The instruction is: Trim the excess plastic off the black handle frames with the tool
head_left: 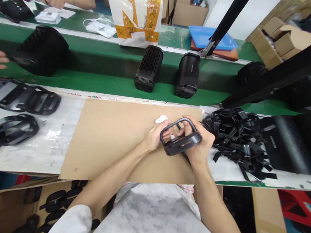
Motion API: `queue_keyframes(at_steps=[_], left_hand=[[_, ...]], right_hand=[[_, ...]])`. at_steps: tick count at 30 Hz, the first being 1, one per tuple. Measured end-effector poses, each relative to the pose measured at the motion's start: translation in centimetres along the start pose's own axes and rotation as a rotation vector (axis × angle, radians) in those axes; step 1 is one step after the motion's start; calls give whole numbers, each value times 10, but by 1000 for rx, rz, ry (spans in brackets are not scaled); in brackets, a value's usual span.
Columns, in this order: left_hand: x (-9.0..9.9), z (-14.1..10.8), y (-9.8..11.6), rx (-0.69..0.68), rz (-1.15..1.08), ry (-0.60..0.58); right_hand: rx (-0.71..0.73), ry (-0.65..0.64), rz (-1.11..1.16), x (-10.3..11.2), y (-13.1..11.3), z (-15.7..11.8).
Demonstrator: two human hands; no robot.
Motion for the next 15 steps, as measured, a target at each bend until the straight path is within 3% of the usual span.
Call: queue_keyframes(at_steps=[8,15], left_hand=[[-2,-5,4,-13,42,16],[-3,-4,5,19,-60,-77]], right_hand=[[-113,-4,33,-3,-2,-3],[-111,23,64,4,-7,-3]])
Point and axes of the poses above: each hand's wrist, its own z-axis towards the middle knuckle, its own x-axis out of the back of the hand, y = z × x, the point moved 1 cm from there along z, towards the middle knuckle, and after that the axes turned 14 degrees about -z, right-handed, at the moved point
